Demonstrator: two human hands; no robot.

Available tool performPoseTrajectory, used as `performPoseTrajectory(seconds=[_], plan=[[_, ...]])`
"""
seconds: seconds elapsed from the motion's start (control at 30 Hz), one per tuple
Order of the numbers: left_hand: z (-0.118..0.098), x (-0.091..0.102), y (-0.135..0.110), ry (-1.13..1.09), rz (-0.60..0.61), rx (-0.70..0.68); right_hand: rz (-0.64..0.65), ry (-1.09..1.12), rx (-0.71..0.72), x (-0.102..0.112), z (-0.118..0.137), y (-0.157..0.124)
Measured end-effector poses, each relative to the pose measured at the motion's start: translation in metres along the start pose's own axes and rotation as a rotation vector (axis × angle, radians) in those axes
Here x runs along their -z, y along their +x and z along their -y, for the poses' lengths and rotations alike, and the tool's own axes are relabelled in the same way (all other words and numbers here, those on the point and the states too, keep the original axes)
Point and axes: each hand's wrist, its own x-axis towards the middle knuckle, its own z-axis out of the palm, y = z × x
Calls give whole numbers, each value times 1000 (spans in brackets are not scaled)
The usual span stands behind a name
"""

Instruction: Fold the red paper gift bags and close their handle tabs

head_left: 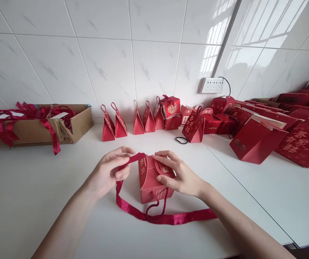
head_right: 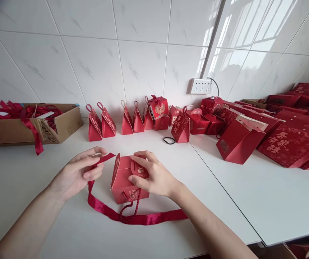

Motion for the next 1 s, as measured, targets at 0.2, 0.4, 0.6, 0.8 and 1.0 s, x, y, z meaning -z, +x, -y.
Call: performPoseTrajectory(seconds=[0.2, 0.4, 0.6, 0.8, 1.0], plan=[[4, -1, 2, 203, -144, -57, -25, -30, 28, -2, 1, 0], [6, 0, 1, 394, -227, -300, -26, -47, 24, 0, 4, -1], [9, 3, 1, 414, -226, -418, -21, -41, 10, 0, 4, -2], [10, 3, 2, 373, -214, -441, -18, -34, 4, -1, 5, -2], [13, 0, 2, 306, -158, -392, -24, -21, 2, -1, 5, -2]])
